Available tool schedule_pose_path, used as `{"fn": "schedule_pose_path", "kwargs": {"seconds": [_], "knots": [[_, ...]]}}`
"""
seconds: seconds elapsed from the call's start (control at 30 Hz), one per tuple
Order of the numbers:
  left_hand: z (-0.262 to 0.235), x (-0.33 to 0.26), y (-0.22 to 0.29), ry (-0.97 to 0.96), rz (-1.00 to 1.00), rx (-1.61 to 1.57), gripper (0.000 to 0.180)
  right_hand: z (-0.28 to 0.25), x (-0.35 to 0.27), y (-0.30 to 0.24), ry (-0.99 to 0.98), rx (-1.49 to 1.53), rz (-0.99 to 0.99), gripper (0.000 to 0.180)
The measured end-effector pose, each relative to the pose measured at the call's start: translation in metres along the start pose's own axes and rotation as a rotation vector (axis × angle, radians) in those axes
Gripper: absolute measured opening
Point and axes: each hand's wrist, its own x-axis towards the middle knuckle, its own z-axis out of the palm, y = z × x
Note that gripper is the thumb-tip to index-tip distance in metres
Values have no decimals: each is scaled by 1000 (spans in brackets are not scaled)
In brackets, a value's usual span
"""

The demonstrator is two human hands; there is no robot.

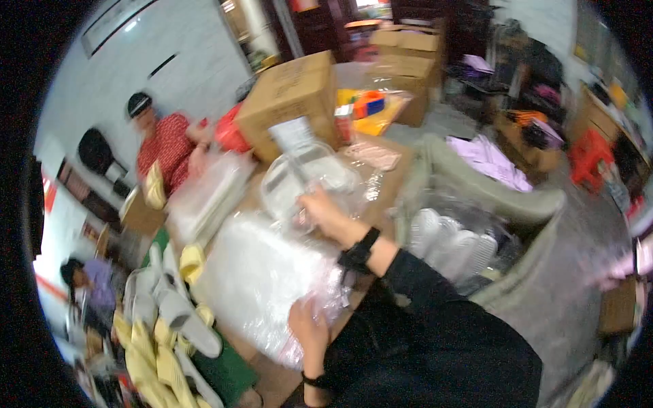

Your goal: Packing finished sandals/slippers into plastic bags and placing them into a larger transport bag.

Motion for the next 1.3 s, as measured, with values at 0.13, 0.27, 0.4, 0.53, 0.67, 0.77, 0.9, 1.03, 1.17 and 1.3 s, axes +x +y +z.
{"fn": "schedule_pose_path", "kwargs": {"seconds": [0.13,0.27,0.4,0.53,0.67,0.77,0.9,1.03,1.17,1.3], "knots": [[-7,3,1,54,-49,-1,35,15,28,2,-107,298,51,38],[-37,3,18,110,-163,55,33,8,19,45,-17,467,213,52],[-60,-5,8,168,-275,104,32,20,-39,49,-135,534,464,59],[-76,-12,-9,198,-302,42,30,6,-15,56,77,334,65,52],[-93,-16,-22,253,-341,6,28,18,-23,37,-100,86,-95,61],[-95,-17,-28,234,-389,-21,28,4,-15,44,-258,13,17,60],[-77,-13,-31,90,-448,-14,28,-3,22,43,-61,171,-53,51],[-67,-14,-30,-32,-445,-33,27,7,25,24,4,628,7,57],[-63,-11,-31,-25,-414,-85,28,36,-44,63,10,300,-200,68],[-73,-8,-31,64,-408,-100,27,70,-125,94,-445,-436,-270,62]]}}
